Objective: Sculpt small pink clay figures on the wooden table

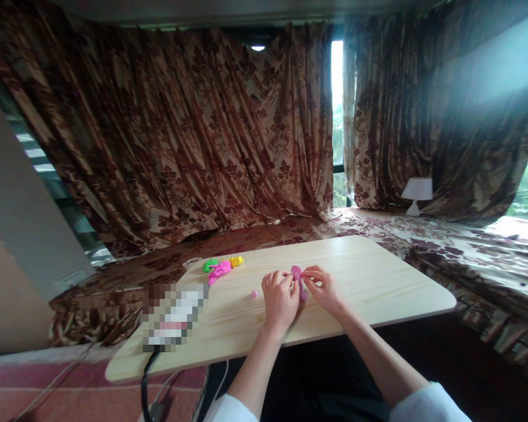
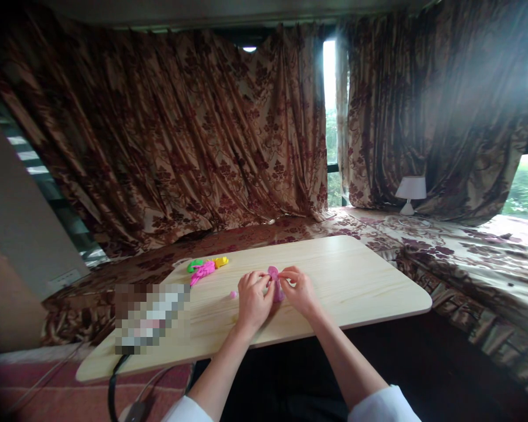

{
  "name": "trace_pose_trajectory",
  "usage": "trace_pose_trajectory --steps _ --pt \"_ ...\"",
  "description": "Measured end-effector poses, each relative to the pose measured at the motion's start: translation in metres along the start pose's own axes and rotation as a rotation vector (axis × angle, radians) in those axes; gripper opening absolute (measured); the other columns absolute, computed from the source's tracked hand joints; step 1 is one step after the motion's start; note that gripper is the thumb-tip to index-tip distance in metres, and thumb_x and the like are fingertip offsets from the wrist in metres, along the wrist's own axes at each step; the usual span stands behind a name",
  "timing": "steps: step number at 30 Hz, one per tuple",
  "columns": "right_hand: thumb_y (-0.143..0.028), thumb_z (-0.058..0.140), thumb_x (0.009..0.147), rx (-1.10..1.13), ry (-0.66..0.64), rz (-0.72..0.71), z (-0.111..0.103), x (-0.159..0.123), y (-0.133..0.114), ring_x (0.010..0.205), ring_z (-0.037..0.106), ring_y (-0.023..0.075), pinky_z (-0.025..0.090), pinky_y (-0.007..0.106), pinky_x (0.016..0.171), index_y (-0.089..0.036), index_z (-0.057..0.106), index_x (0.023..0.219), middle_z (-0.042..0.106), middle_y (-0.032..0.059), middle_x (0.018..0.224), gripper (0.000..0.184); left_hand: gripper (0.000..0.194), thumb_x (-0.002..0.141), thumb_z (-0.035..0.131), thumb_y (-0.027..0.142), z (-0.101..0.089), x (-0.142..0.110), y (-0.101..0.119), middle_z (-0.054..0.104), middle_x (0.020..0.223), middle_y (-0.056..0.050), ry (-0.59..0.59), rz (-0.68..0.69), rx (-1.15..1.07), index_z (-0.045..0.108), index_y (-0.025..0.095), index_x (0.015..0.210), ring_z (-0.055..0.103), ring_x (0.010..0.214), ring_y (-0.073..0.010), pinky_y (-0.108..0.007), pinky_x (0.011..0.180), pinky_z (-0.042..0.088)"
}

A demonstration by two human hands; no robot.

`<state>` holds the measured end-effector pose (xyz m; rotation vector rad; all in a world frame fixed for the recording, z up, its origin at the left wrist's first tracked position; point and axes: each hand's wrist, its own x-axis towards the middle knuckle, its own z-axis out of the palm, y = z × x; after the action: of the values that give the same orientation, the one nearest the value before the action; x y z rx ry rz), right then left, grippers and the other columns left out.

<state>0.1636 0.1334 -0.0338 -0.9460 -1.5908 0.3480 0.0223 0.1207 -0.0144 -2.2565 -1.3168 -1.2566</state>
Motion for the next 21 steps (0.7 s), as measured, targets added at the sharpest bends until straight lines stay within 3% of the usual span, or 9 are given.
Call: trace_pose_trajectory --steps 5,10,17,21 --pt "-0.020 0.052 0.079 0.026 0.012 0.028 0.000 0.001 0.000 0.082 0.059 0.0161 0.048 0.024 0.065 -0.018 0.068 0.083 0.063 0.0054 0.089 0.017 0.013 0.081 0.053 0.029 0.006 0.000 -0.004 0.058 0.092 -0.005 0.017 -0.051 -0.035 0.062 0.020 0.086 0.051 0.091 -0.0208 -0.038 0.086 0.036" --pt "-0.027 0.047 0.083 0.081 0.012 0.058 -0.003 0.014 -0.009 0.087 0.059 0.0164 0.048 0.026 0.070 -0.020 0.065 0.097 0.063 0.0057 0.097 0.024 0.017 0.081 0.051 0.033 0.003 0.000 -0.003 0.058 0.091 -0.006 0.022 -0.060 -0.058 0.062 0.020 0.087 0.051 0.091 -0.0209 -0.037 0.086 0.036" --pt "-0.029 0.050 0.082 0.036 -0.184 0.033 -0.005 0.033 -0.024 0.079 0.061 0.0169 0.048 0.027 0.067 -0.018 0.069 0.086 0.066 0.0060 0.087 0.023 0.016 0.081 0.052 0.030 0.001 -0.001 -0.002 0.058 0.087 -0.005 0.011 -0.065 -0.109 0.062 0.020 0.086 0.052 0.088 -0.0207 -0.037 0.084 0.038" --pt "-0.031 0.052 0.081 0.178 -0.233 0.139 -0.005 0.030 -0.017 0.081 0.062 0.0172 0.049 0.027 0.068 -0.016 0.061 0.106 0.067 0.0066 0.091 0.030 0.017 0.082 0.049 0.030 0.003 -0.002 -0.006 0.059 0.089 -0.005 -0.008 -0.085 -0.187 0.062 0.021 0.089 0.053 0.089 -0.0200 -0.036 0.084 0.040"
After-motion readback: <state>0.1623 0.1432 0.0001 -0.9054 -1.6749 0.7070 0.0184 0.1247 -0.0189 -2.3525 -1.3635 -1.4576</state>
